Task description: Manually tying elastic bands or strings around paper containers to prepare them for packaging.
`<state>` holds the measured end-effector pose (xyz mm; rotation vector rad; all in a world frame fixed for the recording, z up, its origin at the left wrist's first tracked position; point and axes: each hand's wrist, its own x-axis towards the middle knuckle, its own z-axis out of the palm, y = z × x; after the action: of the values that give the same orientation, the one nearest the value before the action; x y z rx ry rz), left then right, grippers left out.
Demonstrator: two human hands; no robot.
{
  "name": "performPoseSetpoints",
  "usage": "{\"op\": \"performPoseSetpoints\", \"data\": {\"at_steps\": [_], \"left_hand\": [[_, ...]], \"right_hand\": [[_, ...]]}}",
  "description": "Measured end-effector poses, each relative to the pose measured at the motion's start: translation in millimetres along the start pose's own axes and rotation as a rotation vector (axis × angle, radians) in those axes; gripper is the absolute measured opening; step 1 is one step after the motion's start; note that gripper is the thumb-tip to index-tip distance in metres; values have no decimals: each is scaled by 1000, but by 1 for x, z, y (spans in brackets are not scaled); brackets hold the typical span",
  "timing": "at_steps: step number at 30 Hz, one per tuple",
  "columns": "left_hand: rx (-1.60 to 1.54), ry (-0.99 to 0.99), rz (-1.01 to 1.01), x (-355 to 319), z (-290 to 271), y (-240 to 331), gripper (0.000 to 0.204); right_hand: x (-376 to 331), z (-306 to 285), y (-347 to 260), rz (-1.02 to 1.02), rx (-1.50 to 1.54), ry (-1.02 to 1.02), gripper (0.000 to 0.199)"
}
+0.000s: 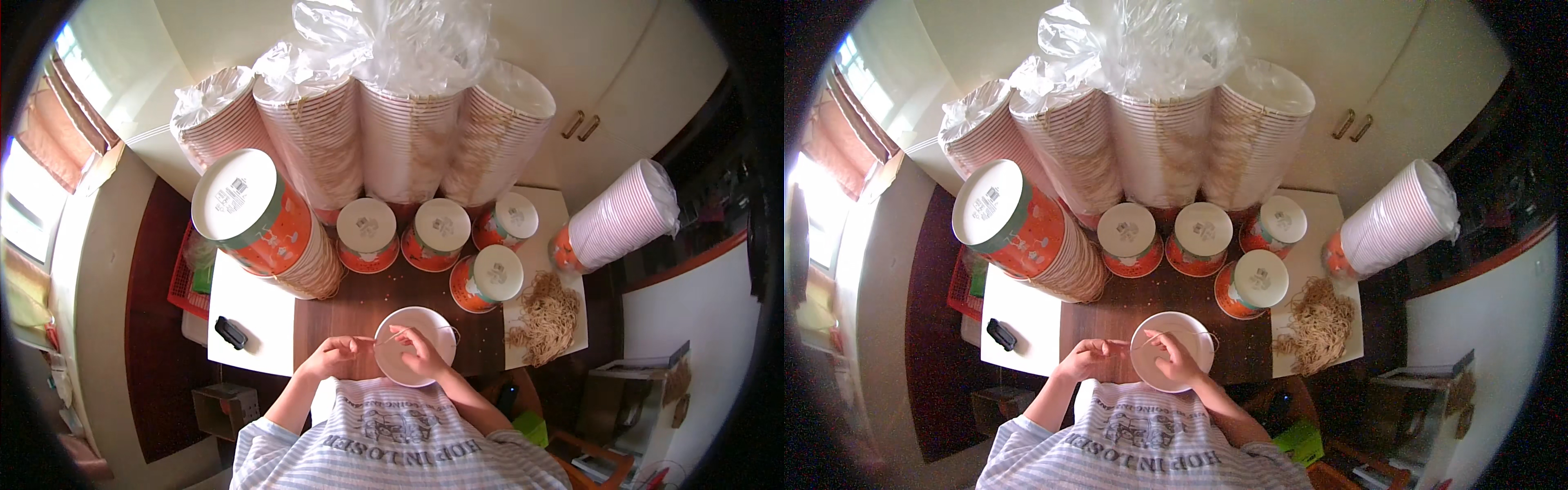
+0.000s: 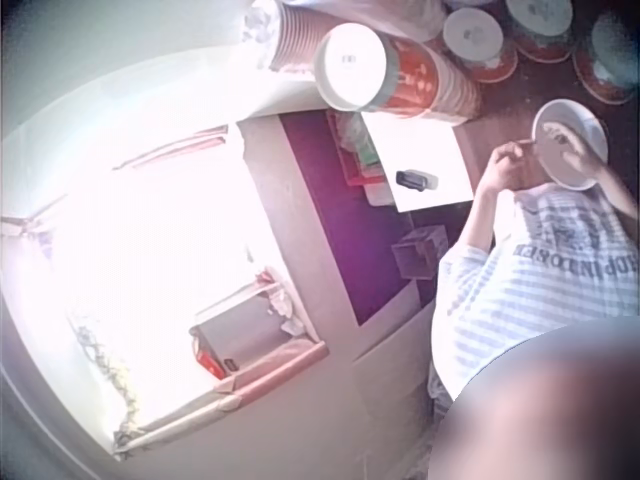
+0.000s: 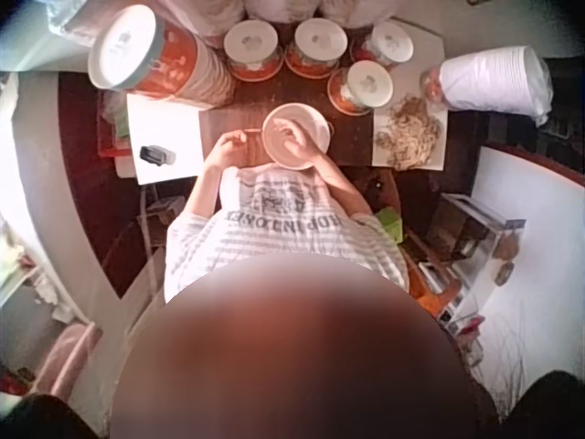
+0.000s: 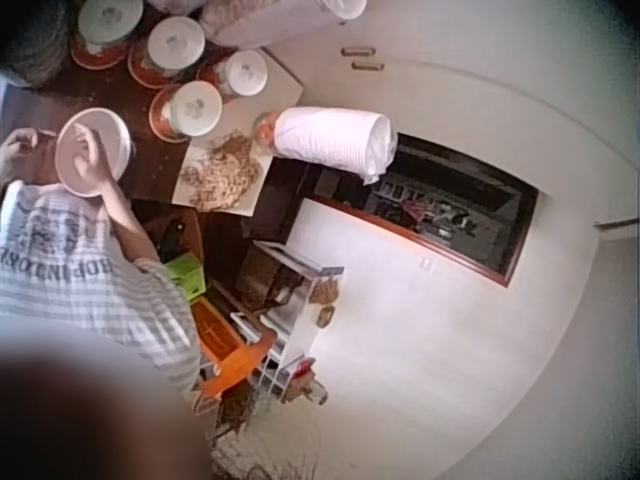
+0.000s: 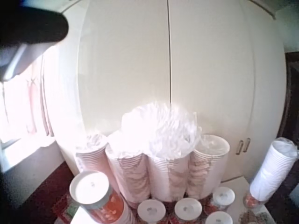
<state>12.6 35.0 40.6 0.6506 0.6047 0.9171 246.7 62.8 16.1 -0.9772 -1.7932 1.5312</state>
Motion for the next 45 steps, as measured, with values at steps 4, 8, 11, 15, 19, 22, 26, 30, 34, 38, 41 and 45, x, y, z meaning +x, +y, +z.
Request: {"op": "performPoseSetpoints", "data": {"at_steps": [4, 8, 11, 15, 19, 22, 26, 30, 34, 38, 41, 45], "left_hand": [[14, -1, -73, 10, 9, 2, 8], [462, 239, 10, 28, 19, -8, 17], [885, 272, -9, 32, 26, -10, 22], [1051, 289, -22, 36, 37, -6, 19], [988, 340, 4, 35, 28, -9, 19], [869, 326, -33, 33, 19, -11, 19], [452, 328, -208, 33, 5, -20, 19], [287, 318, -190, 34, 3, -22, 18], [279, 258, -127, 46, 17, -15, 18], [445, 201, -32, 53, 19, -12, 17], [537, 194, -16, 53, 18, -7, 15], [713, 184, 37, 48, -4, -12, 12]], "right_hand": [[4, 8, -14, -70, -101, 88, 55], [10, 9, -28, -264, -351, 178, 49], [11, 9, -34, -257, -336, 175, 46], [13, 6, -28, -250, -312, 126, 47], [-6, 15, -28, -58, -528, -23, 75], [-13, 19, -32, -17, -676, -55, 78], [-6, 3, -37, -14, -860, -104, 73], [6, -14, -35, -7, -850, -81, 67], [18, -25, -33, -30, -762, -38, 58], [32, -23, -22, -119, -410, 19, 37], [40, -19, -20, -92, -238, 10, 29], [47, -15, -26, 11, 6, -57, 24]]}}
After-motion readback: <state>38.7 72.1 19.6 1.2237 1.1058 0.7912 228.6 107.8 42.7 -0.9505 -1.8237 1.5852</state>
